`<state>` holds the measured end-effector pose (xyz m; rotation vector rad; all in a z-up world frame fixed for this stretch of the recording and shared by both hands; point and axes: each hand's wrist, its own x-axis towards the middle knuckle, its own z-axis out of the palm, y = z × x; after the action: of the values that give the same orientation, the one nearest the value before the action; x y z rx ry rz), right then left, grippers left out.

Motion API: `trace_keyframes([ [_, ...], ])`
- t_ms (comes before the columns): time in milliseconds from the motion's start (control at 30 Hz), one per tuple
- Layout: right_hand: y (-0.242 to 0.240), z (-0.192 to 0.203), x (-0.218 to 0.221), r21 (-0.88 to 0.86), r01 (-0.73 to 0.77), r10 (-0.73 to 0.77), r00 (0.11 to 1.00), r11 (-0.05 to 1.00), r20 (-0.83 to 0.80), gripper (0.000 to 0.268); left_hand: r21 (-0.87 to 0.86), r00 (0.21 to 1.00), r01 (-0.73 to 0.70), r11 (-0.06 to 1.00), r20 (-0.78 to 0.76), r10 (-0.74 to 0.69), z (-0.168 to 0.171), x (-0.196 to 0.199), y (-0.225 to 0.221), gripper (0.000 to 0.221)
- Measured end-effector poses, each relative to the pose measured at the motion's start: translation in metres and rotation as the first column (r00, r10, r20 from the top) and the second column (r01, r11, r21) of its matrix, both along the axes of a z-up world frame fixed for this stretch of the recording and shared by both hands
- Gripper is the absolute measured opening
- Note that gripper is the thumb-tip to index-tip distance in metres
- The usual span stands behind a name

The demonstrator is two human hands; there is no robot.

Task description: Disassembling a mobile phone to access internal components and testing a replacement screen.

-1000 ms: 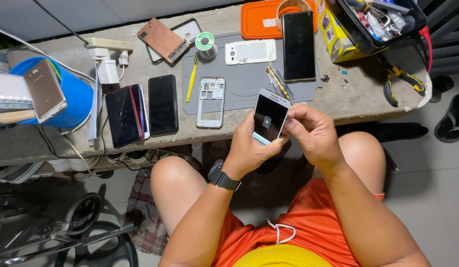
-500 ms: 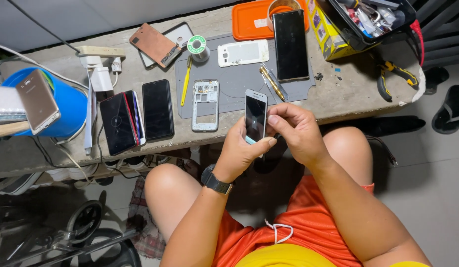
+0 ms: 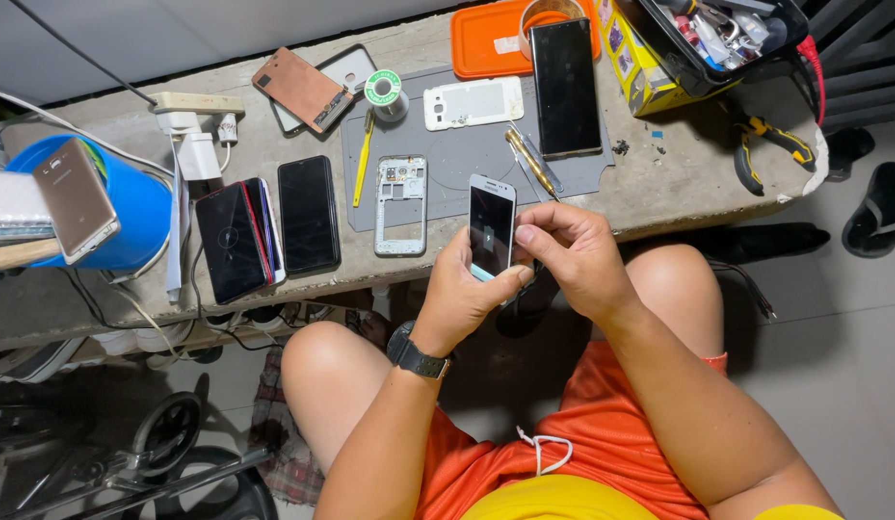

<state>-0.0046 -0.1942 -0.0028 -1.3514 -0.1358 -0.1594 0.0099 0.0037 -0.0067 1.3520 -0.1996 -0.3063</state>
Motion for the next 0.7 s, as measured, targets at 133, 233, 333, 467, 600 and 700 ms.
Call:
trace_keyframes([
  [133, 0.001, 0.001, -0.002, -0.001, 0.011, -0.011, 1.000, 1.000, -0.004, 0.012, 0.023, 1.000, -0.016, 1.000, 0.011, 0.016, -0.006, 0.001, -0.001, 0.045],
  [233, 0.001, 0.003, -0.002, -0.004, 0.011, -0.011, 1.000, 1.000, -0.004, 0.011, 0.037, 1.000, -0.021, 0.999, 0.018, 0.021, -0.005, 0.001, -0.001, 0.045],
  [333, 0.000, 0.004, -0.003, -0.007, 0.011, -0.011, 1.000, 1.000, -0.004, 0.012, 0.051, 0.999, -0.029, 0.998, 0.027, 0.028, -0.004, 0.000, -0.001, 0.043],
  [467, -0.001, 0.005, -0.003, -0.023, 0.011, -0.011, 1.000, 1.000, -0.001, 0.011, 0.063, 0.998, -0.041, 0.997, 0.040, 0.038, -0.002, 0.000, -0.002, 0.044],
  [600, -0.001, 0.004, -0.003, -0.020, 0.011, -0.012, 1.000, 1.000, -0.004, 0.010, 0.084, 0.998, -0.046, 0.995, 0.057, 0.042, -0.002, 0.000, -0.003, 0.046],
  [700, -0.001, 0.004, -0.003, -0.030, 0.005, -0.005, 1.000, 1.000, -0.006, 0.009, 0.057, 0.998, -0.046, 0.997, 0.047, 0.043, 0.006, -0.002, -0.001, 0.044],
])
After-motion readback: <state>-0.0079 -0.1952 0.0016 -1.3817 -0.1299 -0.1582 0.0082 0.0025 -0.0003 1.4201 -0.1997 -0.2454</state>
